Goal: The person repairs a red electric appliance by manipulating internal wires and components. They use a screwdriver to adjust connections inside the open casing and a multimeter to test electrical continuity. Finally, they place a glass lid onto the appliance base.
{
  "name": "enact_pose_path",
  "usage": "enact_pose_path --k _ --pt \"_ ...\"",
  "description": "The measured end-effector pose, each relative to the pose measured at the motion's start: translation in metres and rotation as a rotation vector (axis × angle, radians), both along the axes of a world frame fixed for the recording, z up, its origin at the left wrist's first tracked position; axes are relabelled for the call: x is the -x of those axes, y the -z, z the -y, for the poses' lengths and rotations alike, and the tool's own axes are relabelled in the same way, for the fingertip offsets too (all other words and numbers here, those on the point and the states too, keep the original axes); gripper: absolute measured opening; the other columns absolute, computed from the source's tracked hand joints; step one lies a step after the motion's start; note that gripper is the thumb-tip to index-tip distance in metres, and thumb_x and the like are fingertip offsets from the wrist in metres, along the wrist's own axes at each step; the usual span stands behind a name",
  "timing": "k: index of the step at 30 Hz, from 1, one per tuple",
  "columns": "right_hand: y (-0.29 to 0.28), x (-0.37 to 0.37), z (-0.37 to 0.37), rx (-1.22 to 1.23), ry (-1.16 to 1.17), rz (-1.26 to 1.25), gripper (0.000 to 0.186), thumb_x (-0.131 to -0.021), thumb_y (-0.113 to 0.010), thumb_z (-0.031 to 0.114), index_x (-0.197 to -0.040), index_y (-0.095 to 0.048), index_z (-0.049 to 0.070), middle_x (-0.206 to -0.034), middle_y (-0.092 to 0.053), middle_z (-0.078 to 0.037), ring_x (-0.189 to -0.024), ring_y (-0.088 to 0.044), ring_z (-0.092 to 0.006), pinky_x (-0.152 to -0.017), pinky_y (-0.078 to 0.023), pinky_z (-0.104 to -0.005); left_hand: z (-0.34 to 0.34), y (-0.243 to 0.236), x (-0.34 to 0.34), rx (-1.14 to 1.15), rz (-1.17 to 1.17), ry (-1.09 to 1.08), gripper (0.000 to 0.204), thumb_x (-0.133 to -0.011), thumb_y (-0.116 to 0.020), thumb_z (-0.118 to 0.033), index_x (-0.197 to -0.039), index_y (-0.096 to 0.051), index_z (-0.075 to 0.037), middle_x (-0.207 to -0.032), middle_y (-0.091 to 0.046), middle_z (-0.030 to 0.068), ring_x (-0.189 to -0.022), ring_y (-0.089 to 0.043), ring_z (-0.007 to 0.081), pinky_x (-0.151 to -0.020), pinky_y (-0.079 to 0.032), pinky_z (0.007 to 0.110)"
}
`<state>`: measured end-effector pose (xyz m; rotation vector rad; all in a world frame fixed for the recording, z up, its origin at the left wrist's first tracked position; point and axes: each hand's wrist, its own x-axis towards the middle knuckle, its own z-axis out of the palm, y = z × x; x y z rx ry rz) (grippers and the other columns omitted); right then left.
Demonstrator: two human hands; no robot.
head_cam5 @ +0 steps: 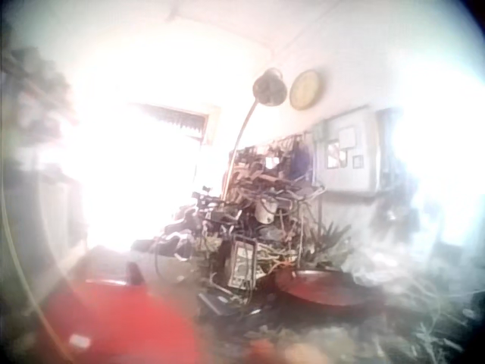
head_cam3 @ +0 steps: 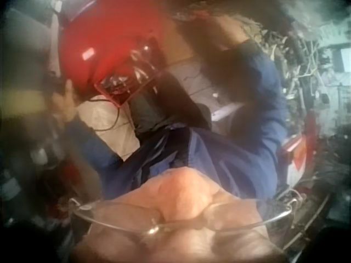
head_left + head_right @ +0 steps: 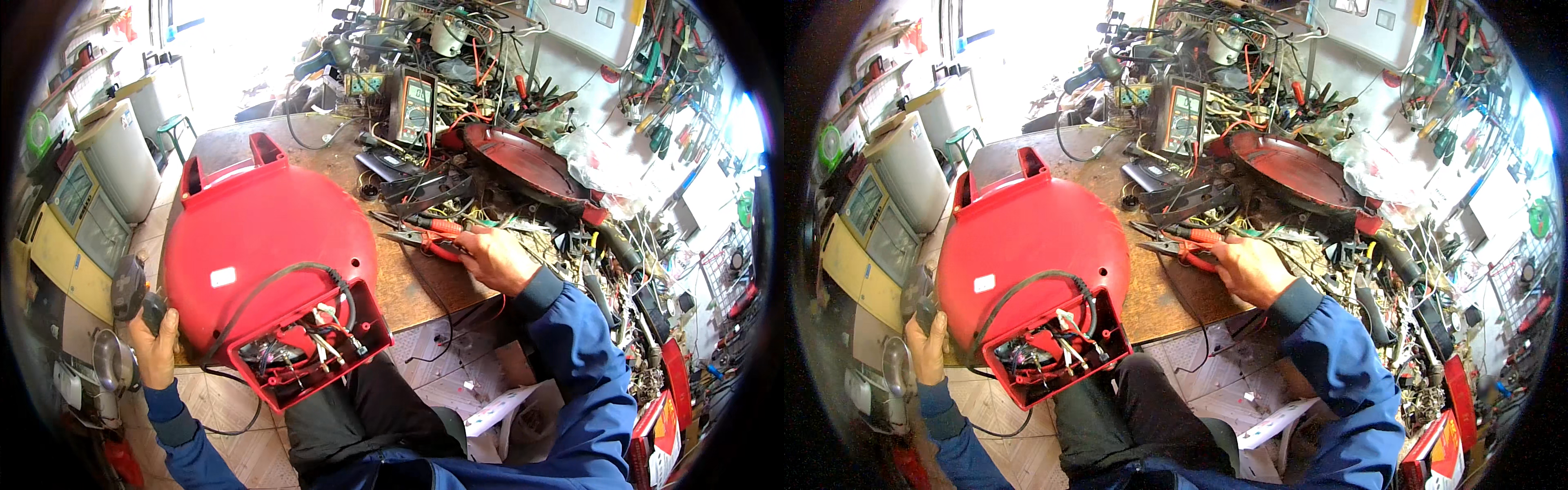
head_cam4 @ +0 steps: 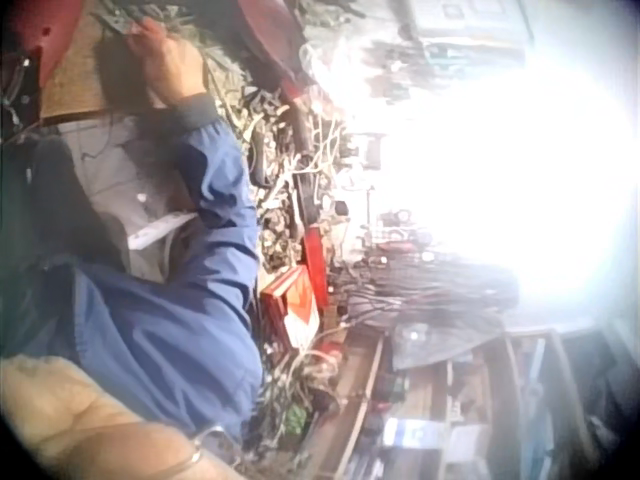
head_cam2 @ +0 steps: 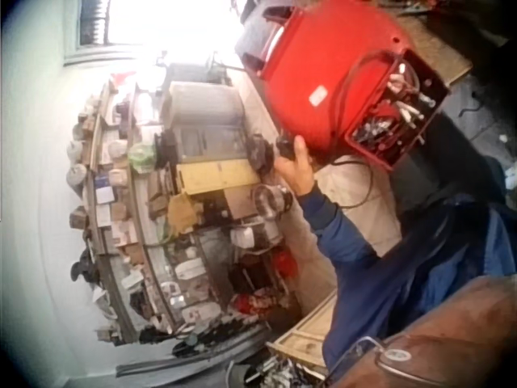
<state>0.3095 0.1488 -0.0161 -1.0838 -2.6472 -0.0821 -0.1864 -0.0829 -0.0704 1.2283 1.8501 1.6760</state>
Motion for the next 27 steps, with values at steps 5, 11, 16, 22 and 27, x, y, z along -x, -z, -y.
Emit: enact_pose_path --k 5,11,16,22,27 --pt "-0.004 0.003 -0.007 -0.019 -0.010 -0.114 0.009 -0.086 -0.066 0.009 -0.091 -0.066 0.002 -0.084 -0.062 -0.018 -0.080 -0.065 -0.0408 -0.071 -0.053 -0.0484 0.005 0.001 0.004 0.021 0.007 -0.022 0.056 -0.096 -0.068 -0.019 -0.145 -0.046 -0.001 -0.084 -0.055 -0.0021 -0.061 -0.046 0.0048 -0.051 -0.037 0.020" --pt "-0.001 0.011 -0.045 0.057 0.020 0.060 0.014 -0.080 -0.068 0.014 -0.090 -0.069 0.005 -0.087 -0.064 -0.019 -0.086 -0.066 -0.0410 -0.078 -0.053 -0.0491 -0.007 -0.010 -0.006 -0.006 -0.057 0.052 0.025 -0.096 -0.070 -0.029 -0.091 -0.061 -0.007 -0.067 -0.052 -0.0051 -0.052 -0.044 0.0046 -0.047 -0.036 0.023" --pt "-0.008 0.022 -0.070 0.071 0.058 0.265 0.027 -0.080 -0.070 0.018 -0.098 -0.067 -0.001 -0.088 -0.069 -0.025 -0.088 -0.067 -0.0444 -0.078 -0.051 -0.0519 0.001 -0.009 -0.003 -0.021 -0.060 0.060 0.033 -0.095 -0.073 -0.038 -0.085 -0.059 -0.010 -0.066 -0.052 -0.0046 -0.052 -0.045 0.0046 -0.047 -0.035 0.022" --pt "-0.005 0.018 -0.074 0.097 0.030 0.196 0.035 -0.075 -0.073 0.018 -0.105 -0.069 -0.001 -0.088 -0.071 -0.024 -0.085 -0.070 -0.0423 -0.076 -0.054 -0.0484 -0.002 -0.011 -0.008 -0.026 -0.041 0.058 0.037 -0.093 -0.075 -0.042 -0.084 -0.059 -0.010 -0.066 -0.052 -0.0045 -0.052 -0.045 0.0047 -0.047 -0.036 0.022" --pt "-0.012 0.019 -0.075 0.280 0.122 0.092 0.039 -0.068 -0.080 0.024 -0.095 -0.071 -0.002 -0.086 -0.072 -0.023 -0.082 -0.071 -0.0386 -0.075 -0.056 -0.0447 -0.004 -0.007 -0.004 -0.055 -0.066 0.074 0.034 -0.094 -0.074 -0.039 -0.085 -0.059 -0.009 -0.066 -0.053 -0.0044 -0.053 -0.046 0.0047 -0.047 -0.038 0.022"
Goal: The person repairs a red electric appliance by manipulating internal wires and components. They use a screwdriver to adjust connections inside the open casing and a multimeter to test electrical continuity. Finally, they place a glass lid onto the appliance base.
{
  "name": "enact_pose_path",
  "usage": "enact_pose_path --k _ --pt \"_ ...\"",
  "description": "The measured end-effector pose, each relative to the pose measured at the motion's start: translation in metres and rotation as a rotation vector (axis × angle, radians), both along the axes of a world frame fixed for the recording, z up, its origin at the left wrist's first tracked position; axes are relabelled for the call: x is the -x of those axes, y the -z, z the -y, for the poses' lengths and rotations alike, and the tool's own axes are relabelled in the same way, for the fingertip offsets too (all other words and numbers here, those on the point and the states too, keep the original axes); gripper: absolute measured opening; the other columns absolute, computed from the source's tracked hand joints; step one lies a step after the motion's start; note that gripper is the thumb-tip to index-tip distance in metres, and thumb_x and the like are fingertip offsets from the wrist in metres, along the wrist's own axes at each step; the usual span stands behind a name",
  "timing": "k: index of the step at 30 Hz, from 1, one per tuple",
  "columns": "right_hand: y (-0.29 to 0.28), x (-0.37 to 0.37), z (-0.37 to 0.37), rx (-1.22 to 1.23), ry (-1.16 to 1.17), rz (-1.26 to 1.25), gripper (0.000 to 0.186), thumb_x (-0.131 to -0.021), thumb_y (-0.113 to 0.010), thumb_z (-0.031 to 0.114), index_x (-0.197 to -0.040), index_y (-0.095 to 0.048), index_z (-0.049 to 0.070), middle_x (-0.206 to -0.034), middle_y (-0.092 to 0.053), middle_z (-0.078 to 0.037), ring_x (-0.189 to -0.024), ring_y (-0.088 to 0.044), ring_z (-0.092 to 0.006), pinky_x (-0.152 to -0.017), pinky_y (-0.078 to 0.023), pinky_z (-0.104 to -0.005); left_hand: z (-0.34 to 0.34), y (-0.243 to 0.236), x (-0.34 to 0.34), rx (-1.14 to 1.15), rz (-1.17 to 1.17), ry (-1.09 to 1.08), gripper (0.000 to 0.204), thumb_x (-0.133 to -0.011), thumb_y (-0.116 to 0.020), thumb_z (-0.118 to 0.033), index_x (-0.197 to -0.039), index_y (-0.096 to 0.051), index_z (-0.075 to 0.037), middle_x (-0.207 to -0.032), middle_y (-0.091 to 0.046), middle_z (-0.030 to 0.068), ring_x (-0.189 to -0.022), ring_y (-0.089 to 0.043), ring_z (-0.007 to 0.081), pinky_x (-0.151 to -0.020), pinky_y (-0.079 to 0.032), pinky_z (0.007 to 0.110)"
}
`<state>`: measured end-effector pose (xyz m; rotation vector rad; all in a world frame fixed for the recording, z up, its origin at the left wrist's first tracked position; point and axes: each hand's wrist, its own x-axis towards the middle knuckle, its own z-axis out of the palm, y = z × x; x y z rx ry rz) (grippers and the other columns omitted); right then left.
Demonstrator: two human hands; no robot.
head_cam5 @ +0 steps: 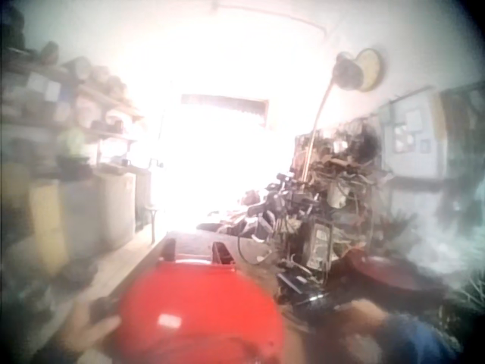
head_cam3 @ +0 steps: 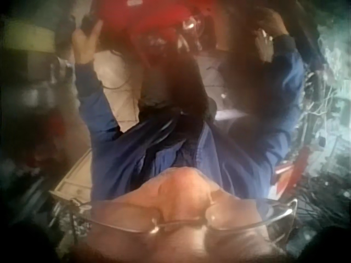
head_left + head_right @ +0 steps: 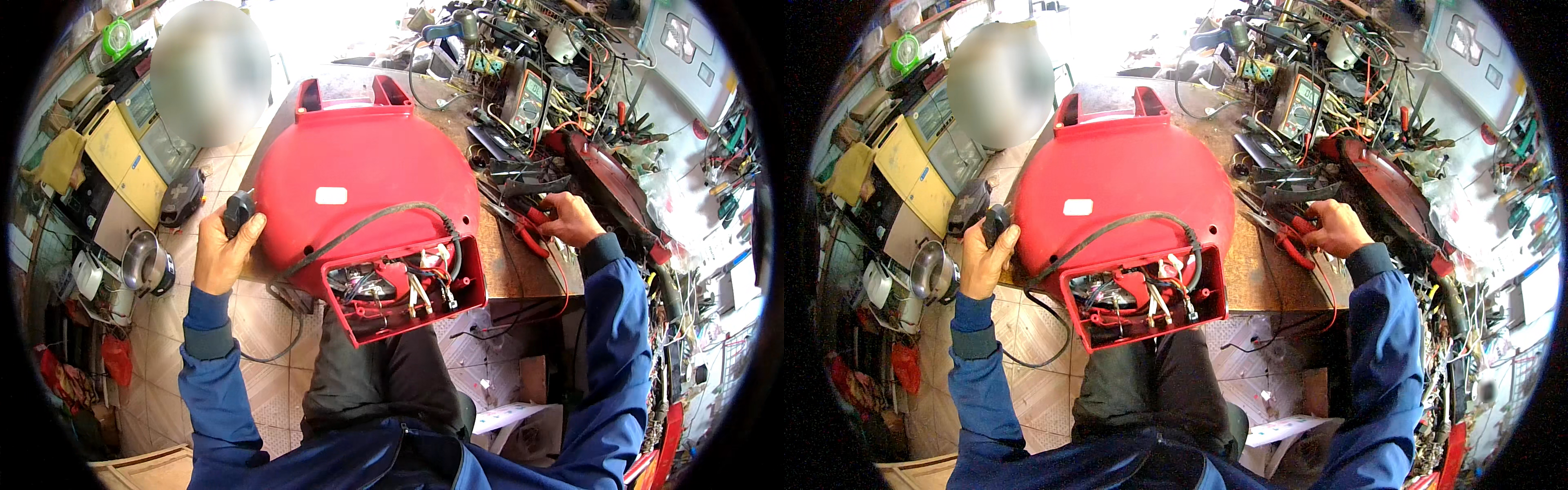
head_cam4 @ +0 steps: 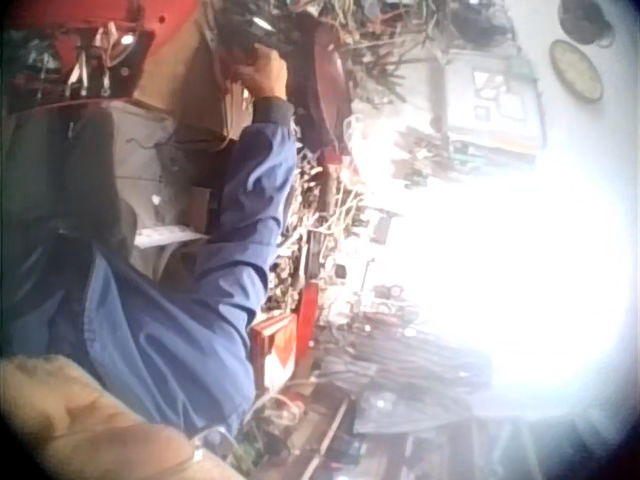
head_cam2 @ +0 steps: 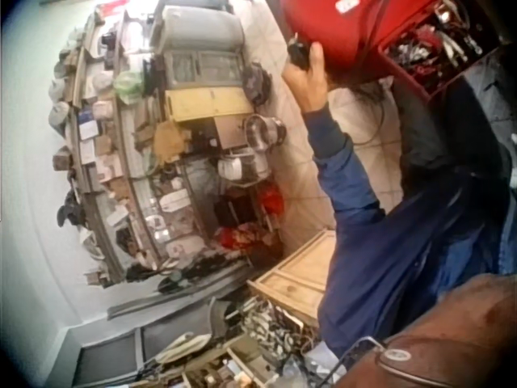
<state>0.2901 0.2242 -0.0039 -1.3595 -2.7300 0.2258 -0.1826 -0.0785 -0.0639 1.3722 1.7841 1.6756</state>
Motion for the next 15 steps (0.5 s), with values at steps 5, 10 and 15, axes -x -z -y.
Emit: enact_pose_path --k 5,10,15 --pt "-0.009 0.006 0.012 0.028 0.053 -0.065 0.034 -0.068 -0.080 0.021 -0.091 -0.073 -0.003 -0.080 -0.071 -0.022 -0.076 -0.073 -0.0317 -0.072 -0.056 -0.0407 0.001 -0.001 0.000 0.001 -0.016 -0.018 0.034 -0.095 -0.074 -0.038 -0.085 -0.059 -0.009 -0.065 -0.052 -0.0046 -0.052 -0.046 0.0049 -0.047 -0.038 0.022" --pt "-0.020 -0.007 0.028 0.035 0.069 -0.495 0.022 -0.082 -0.074 0.011 -0.097 -0.069 -0.006 -0.087 -0.074 -0.013 -0.077 -0.066 -0.0157 -0.070 -0.053 -0.0325 0.001 0.000 0.000 0.010 -0.009 -0.017 0.033 -0.094 -0.074 -0.038 -0.086 -0.060 -0.009 -0.065 -0.052 -0.0052 -0.053 -0.047 0.0049 -0.048 -0.037 0.023" --pt "-0.066 0.022 0.077 0.105 0.083 -0.933 0.019 -0.102 -0.064 0.015 -0.113 -0.060 -0.001 -0.093 -0.072 -0.008 -0.074 -0.063 -0.0084 -0.065 -0.052 -0.0227 0.003 -0.002 -0.004 0.017 0.011 -0.033 0.033 -0.094 -0.074 -0.038 -0.086 -0.060 -0.009 -0.066 -0.052 -0.0051 -0.053 -0.046 0.0048 -0.049 -0.036 0.023"
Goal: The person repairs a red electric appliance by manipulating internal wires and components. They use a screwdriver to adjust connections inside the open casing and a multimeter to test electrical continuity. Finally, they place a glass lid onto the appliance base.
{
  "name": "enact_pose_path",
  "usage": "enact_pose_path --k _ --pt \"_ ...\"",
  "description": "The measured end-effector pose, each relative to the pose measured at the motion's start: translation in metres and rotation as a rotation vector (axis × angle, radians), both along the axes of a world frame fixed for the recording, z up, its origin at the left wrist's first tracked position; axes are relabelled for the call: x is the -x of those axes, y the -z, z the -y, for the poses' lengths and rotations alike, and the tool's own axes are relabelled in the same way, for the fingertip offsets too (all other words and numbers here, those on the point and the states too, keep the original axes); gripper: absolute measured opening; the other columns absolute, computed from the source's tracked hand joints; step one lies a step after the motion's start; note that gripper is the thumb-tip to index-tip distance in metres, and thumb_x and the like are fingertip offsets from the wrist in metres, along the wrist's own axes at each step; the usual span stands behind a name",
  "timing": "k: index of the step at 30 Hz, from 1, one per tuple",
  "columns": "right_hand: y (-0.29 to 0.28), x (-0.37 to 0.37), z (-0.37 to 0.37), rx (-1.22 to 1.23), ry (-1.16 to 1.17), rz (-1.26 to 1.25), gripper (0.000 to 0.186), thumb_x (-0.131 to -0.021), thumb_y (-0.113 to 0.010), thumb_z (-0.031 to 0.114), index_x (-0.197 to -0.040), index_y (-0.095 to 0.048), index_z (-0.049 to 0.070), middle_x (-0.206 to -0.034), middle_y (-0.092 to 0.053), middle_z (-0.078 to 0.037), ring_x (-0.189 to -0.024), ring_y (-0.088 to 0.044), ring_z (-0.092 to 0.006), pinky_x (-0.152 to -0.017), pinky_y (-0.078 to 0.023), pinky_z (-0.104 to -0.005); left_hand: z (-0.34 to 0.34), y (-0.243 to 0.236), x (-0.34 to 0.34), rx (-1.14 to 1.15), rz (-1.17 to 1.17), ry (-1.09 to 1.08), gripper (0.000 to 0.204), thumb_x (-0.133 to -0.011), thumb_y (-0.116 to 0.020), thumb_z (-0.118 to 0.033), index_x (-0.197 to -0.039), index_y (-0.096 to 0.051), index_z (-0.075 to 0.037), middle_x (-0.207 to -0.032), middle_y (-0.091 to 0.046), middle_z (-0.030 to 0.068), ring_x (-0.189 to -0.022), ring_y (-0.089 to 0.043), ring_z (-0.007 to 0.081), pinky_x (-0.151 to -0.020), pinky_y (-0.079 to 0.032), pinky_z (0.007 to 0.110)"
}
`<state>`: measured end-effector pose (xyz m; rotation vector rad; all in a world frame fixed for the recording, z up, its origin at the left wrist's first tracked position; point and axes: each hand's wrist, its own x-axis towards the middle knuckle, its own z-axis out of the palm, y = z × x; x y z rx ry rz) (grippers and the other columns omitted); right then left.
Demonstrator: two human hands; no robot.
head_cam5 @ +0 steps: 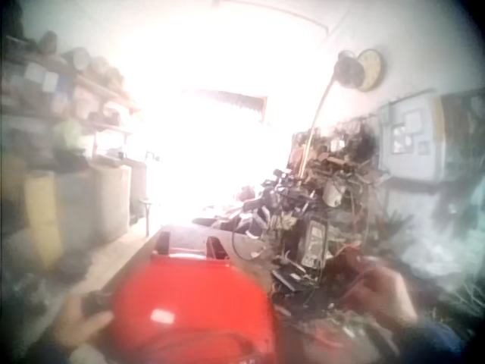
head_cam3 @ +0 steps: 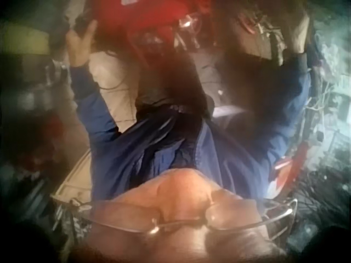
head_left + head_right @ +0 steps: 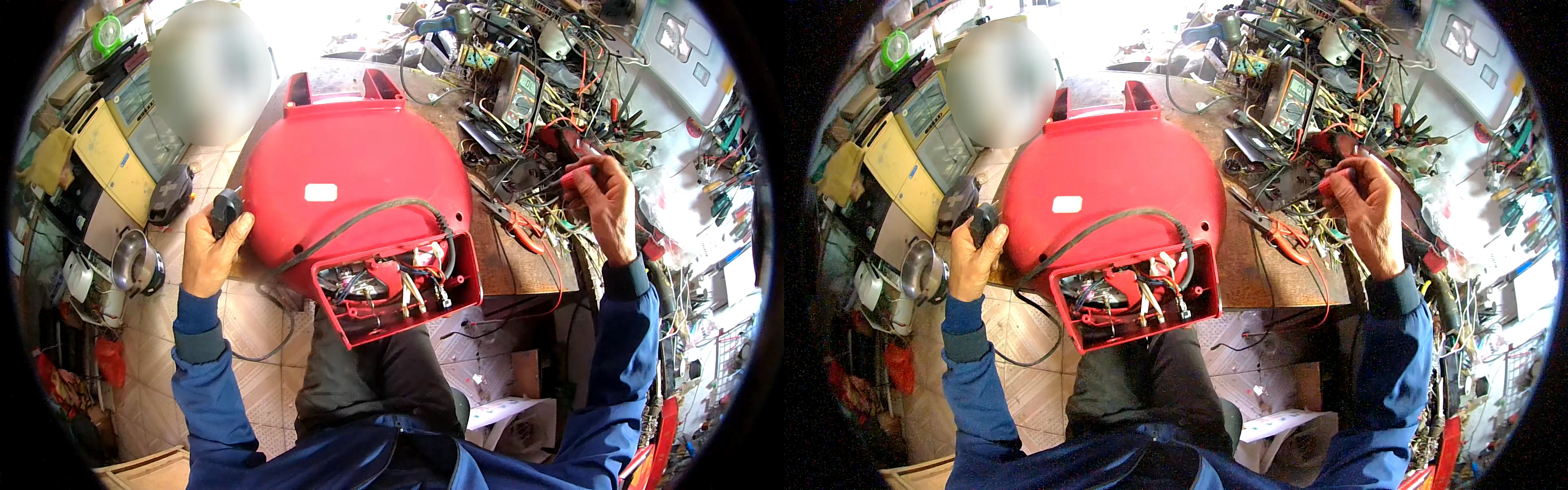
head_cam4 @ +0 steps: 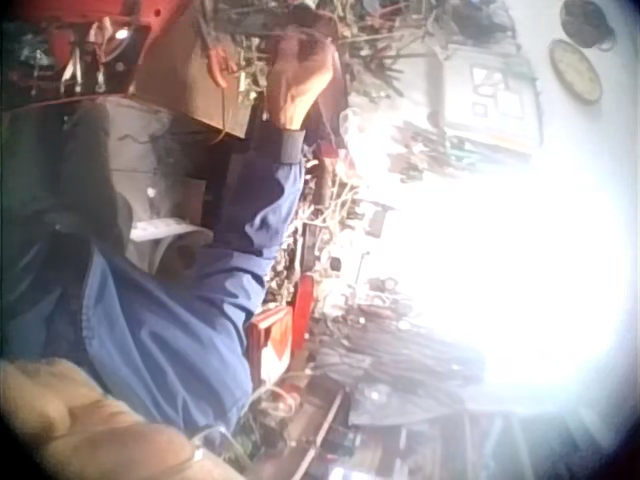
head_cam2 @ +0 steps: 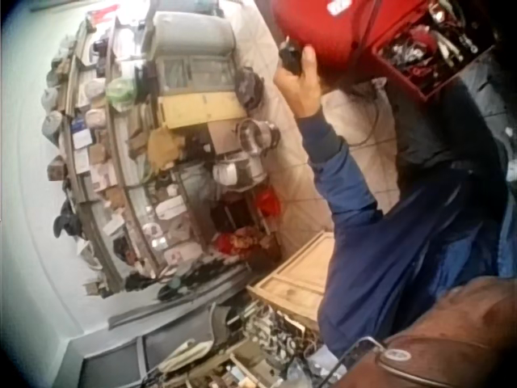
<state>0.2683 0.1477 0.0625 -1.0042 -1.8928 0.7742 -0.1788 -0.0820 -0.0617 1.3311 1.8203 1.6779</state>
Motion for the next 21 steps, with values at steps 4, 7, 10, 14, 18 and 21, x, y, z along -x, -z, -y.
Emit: enact_pose_path --k 4,7,10,14,18,21 --pt "-0.026 0.034 0.039 -0.083 0.034 -0.145 0.023 -0.103 -0.062 0.018 -0.118 -0.061 0.000 -0.090 -0.070 -0.005 -0.072 -0.063 -0.0088 -0.065 -0.052 -0.0227 0.000 -0.002 -0.002 0.028 -0.001 -0.017 0.033 -0.095 -0.074 -0.037 -0.086 -0.059 -0.009 -0.067 -0.052 -0.0051 -0.054 -0.045 0.0047 -0.049 -0.036 0.023" --pt "-0.029 0.058 0.057 -0.095 -0.104 -0.182 0.023 -0.103 -0.060 0.014 -0.120 -0.059 -0.002 -0.092 -0.069 -0.006 -0.073 -0.061 -0.0083 -0.065 -0.050 -0.0228 0.001 -0.001 0.000 0.006 -0.016 -0.011 0.034 -0.095 -0.073 -0.038 -0.085 -0.058 -0.009 -0.066 -0.051 -0.0052 -0.054 -0.044 0.0050 -0.049 -0.035 0.024" --pt "-0.032 0.070 0.061 -0.085 -0.158 -0.128 0.024 -0.103 -0.061 0.012 -0.122 -0.058 -0.001 -0.091 -0.069 -0.005 -0.074 -0.060 -0.0074 -0.066 -0.049 -0.0228 -0.001 -0.002 0.000 -0.003 -0.031 -0.006 0.035 -0.095 -0.073 -0.039 -0.085 -0.059 -0.009 -0.066 -0.050 -0.0053 -0.054 -0.044 0.0050 -0.050 -0.035 0.024" --pt "-0.023 0.079 0.051 -0.080 -0.165 -0.037 0.022 -0.102 -0.063 0.011 -0.119 -0.060 -0.002 -0.084 -0.068 -0.004 -0.071 -0.060 -0.0074 -0.064 -0.050 -0.0232 0.000 -0.003 -0.001 0.003 0.001 -0.003 0.035 -0.094 -0.074 -0.040 -0.085 -0.060 -0.008 -0.066 -0.051 -0.0052 -0.054 -0.045 0.0050 -0.050 -0.035 0.023" --pt "-0.015 0.082 0.045 -0.007 -0.197 -0.063 0.021 -0.101 -0.065 0.010 -0.116 -0.060 -0.003 -0.083 -0.068 -0.004 -0.071 -0.060 -0.0071 -0.062 -0.050 -0.0229 0.000 0.000 0.002 -0.001 -0.011 0.001 0.036 -0.094 -0.075 -0.040 -0.086 -0.060 -0.008 -0.066 -0.052 -0.0051 -0.054 -0.045 0.0049 -0.049 -0.036 0.023" --pt "-0.011 0.085 0.042 -0.008 -0.189 -0.090 0.022 -0.098 -0.070 0.012 -0.113 -0.060 -0.002 -0.081 -0.067 -0.004 -0.068 -0.058 -0.0065 -0.059 -0.048 -0.0225 0.000 -0.005 -0.001 0.026 0.023 0.018 0.036 -0.094 -0.075 -0.040 -0.087 -0.060 -0.008 -0.067 -0.052 -0.0052 -0.055 -0.045 0.0047 -0.049 -0.036 0.023"
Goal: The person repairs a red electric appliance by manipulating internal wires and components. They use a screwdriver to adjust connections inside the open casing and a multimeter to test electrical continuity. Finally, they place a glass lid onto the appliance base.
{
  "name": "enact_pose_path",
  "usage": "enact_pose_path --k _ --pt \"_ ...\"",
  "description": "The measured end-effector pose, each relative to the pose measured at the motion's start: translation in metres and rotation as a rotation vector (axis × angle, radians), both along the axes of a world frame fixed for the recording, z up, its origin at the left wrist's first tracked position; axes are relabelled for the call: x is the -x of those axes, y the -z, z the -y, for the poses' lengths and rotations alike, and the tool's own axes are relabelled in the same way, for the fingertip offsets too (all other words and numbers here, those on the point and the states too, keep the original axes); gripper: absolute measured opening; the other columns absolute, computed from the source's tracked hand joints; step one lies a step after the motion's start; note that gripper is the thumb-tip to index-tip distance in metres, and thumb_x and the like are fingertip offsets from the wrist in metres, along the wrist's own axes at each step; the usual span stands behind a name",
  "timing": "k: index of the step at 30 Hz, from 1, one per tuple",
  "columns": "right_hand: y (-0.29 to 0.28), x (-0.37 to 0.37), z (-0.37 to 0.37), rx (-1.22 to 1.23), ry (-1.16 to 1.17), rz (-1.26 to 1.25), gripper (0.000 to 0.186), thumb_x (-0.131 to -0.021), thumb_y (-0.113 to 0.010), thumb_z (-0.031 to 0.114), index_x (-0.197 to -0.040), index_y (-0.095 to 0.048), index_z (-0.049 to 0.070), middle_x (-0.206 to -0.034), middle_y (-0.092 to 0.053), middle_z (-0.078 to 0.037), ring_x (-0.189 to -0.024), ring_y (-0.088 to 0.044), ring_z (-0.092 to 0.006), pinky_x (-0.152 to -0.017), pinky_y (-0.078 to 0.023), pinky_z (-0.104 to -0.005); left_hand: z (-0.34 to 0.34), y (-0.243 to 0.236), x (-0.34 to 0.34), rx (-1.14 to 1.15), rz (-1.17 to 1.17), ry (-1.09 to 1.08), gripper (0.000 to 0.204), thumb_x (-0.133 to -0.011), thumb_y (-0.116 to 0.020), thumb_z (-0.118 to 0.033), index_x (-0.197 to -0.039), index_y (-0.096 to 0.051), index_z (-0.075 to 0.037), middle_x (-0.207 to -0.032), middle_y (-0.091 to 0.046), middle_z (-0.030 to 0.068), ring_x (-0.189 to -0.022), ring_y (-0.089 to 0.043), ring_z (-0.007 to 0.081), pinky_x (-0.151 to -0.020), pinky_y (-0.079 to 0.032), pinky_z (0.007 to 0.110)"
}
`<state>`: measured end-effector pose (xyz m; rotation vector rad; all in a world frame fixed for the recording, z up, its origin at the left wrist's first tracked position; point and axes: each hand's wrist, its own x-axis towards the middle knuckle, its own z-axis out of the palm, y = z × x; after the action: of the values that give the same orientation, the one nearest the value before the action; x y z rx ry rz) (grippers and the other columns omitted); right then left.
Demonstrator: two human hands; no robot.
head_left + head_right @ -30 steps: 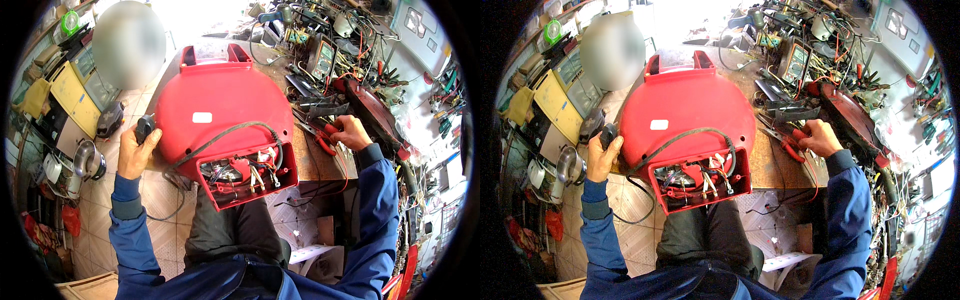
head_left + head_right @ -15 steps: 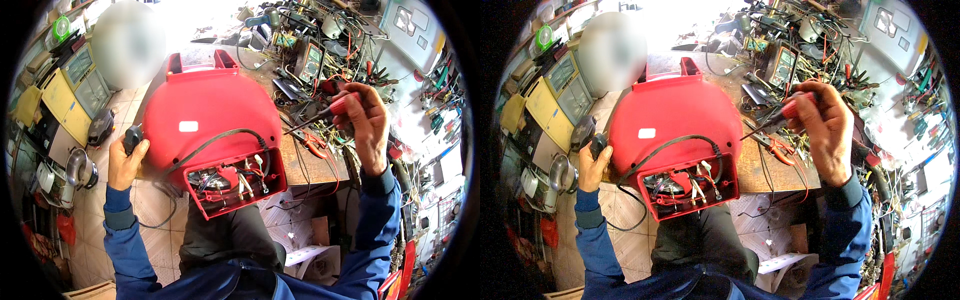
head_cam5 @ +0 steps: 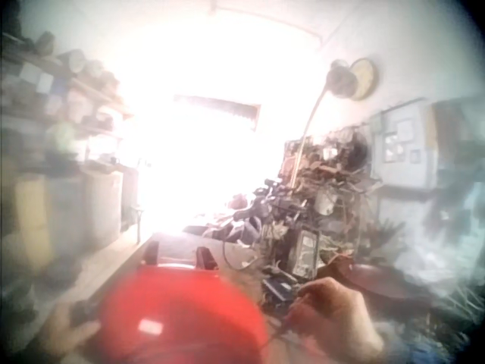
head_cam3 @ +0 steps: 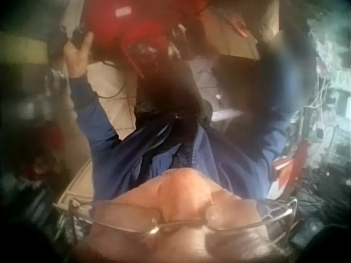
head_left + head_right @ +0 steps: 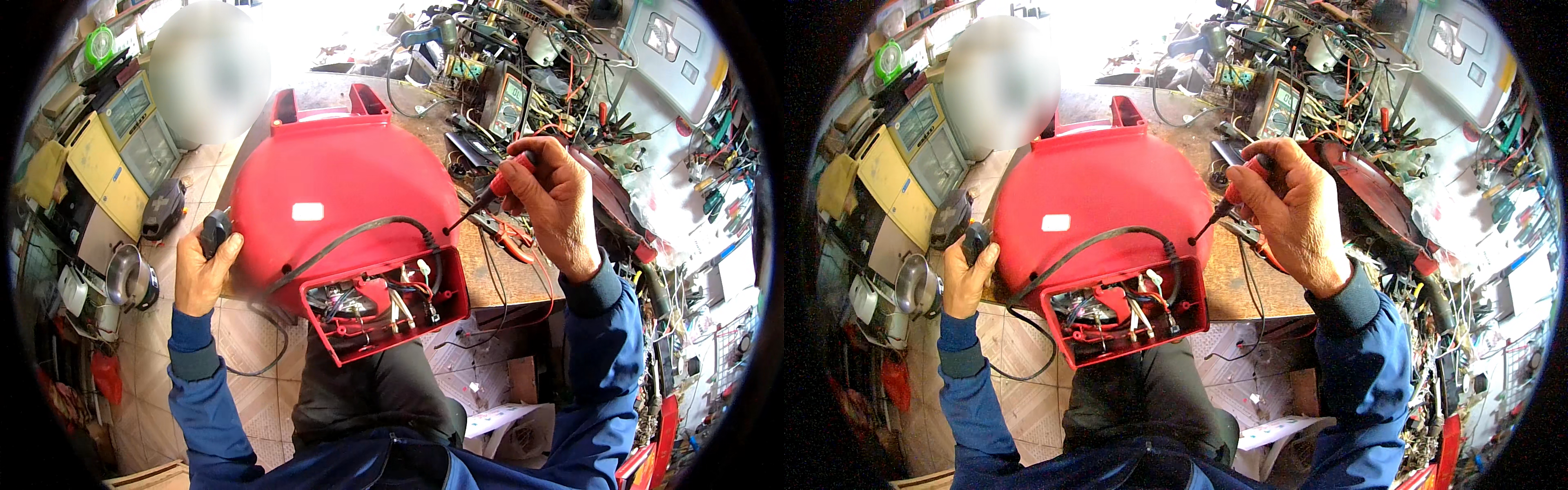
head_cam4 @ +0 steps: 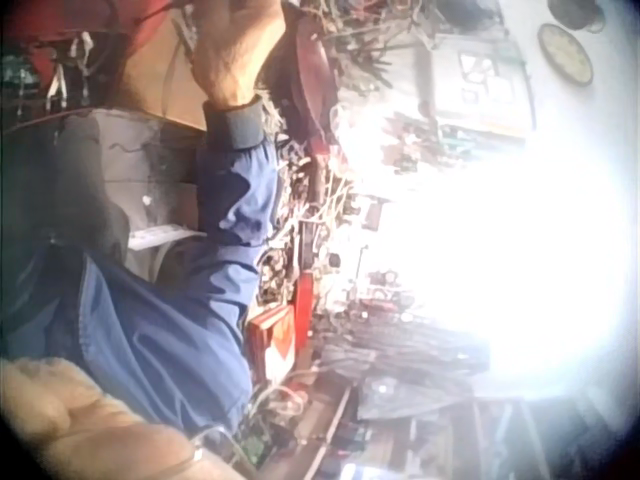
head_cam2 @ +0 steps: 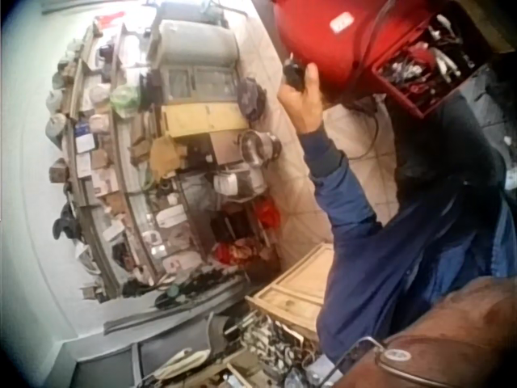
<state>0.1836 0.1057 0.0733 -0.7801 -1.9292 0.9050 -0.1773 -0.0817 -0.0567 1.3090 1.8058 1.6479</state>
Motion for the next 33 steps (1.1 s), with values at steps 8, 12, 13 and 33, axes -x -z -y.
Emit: enact_pose_path --k 8,12,13,33 --pt "-0.001 0.016 -0.003 -0.102 -0.069 0.032 0.014 -0.100 -0.060 0.009 -0.108 -0.062 -0.002 -0.087 -0.069 -0.007 -0.078 -0.062 -0.0087 -0.071 -0.051 -0.0241 0.001 0.005 0.001 -0.022 -0.013 -0.016 0.033 -0.095 -0.075 -0.038 -0.087 -0.061 -0.009 -0.067 -0.052 -0.0056 -0.055 -0.045 0.0047 -0.050 -0.036 0.023" --pt "0.006 0.029 -0.005 0.076 -0.097 -0.177 0.027 -0.104 -0.061 0.023 -0.102 -0.062 -0.004 -0.088 -0.071 -0.012 -0.078 -0.069 -0.0145 -0.071 -0.054 -0.0266 0.000 0.005 0.001 -0.037 -0.016 -0.025 0.033 -0.094 -0.075 -0.038 -0.087 -0.061 -0.009 -0.068 -0.052 -0.0062 -0.057 -0.045 0.0042 -0.052 -0.036 0.023" --pt "0.008 0.033 -0.004 0.118 -0.088 -0.232 0.030 -0.105 -0.060 0.025 -0.101 -0.062 -0.004 -0.087 -0.071 -0.012 -0.075 -0.069 -0.0151 -0.069 -0.054 -0.0270 -0.001 0.005 0.001 -0.047 -0.017 -0.024 0.033 -0.094 -0.075 -0.038 -0.087 -0.061 -0.009 -0.068 -0.052 -0.0062 -0.057 -0.045 0.0042 -0.052 -0.036 0.023" --pt "0.027 0.047 -0.050 0.561 -0.716 -0.578 0.045 -0.106 -0.049 0.042 -0.071 -0.039 0.015 -0.054 -0.030 0.002 -0.041 -0.023 -0.0081 -0.036 -0.020 -0.0254 0.000 0.003 0.003 0.001 0.011 -0.017 0.026 -0.095 -0.075 -0.027 -0.085 -0.060 -0.008 -0.069 -0.053 -0.0061 -0.059 -0.044 0.0031 -0.054 -0.034 0.021"
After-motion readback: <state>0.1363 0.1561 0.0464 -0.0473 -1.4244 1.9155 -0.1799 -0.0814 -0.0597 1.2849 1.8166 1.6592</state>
